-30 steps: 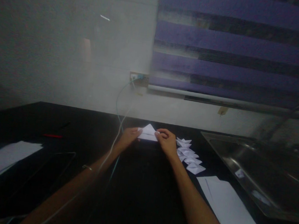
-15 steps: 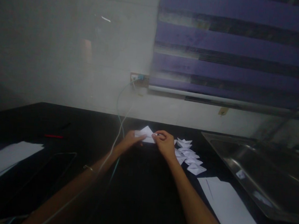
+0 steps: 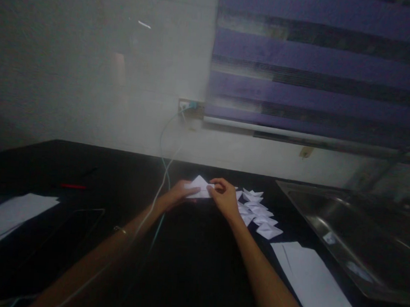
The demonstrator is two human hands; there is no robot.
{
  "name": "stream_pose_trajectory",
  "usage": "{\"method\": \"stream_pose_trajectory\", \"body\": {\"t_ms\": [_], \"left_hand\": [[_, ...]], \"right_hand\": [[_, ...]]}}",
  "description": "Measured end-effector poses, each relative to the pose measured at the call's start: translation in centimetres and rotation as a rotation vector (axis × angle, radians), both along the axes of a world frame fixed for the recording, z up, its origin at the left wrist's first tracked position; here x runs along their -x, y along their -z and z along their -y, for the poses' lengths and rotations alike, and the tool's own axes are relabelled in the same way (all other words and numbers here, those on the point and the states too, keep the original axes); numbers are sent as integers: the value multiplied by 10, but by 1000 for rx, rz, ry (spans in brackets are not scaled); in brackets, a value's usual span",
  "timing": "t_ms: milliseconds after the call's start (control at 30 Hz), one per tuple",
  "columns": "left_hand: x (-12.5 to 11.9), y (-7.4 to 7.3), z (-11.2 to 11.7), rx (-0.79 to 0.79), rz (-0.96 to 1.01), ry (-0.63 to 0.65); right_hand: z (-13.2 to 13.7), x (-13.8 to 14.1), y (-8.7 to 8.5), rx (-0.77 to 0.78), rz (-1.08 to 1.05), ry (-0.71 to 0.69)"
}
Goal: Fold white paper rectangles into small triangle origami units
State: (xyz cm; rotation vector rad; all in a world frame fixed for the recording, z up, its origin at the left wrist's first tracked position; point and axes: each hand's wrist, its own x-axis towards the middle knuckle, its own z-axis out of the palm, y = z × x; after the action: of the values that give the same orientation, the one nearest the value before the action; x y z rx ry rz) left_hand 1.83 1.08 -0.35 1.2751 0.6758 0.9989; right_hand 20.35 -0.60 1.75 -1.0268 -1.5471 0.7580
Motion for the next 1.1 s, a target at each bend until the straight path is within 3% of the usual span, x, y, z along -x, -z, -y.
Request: {"method": "stream_pose_trajectory", "body": {"t_ms": [167, 267, 400, 567, 800, 1100], "left_hand": [[1, 0, -2, -134, -95, -80], [2, -2, -2, -219, -135, -82], [0, -5, 0, -182, -102, 12], [-2, -6, 2, -90, 13, 145], [-1, -8, 5, -182, 4, 157], [0, -10, -1, -401, -305, -97]], "right_hand": [[-3, 3, 7, 70, -44, -57], [-7, 0, 11, 104, -37, 0], [-9, -7, 8, 168, -77, 53], [-7, -12, -1, 232, -167, 8], [-4, -12, -6, 240, -168, 13], [-4, -11, -7, 218, -243, 47]]}}
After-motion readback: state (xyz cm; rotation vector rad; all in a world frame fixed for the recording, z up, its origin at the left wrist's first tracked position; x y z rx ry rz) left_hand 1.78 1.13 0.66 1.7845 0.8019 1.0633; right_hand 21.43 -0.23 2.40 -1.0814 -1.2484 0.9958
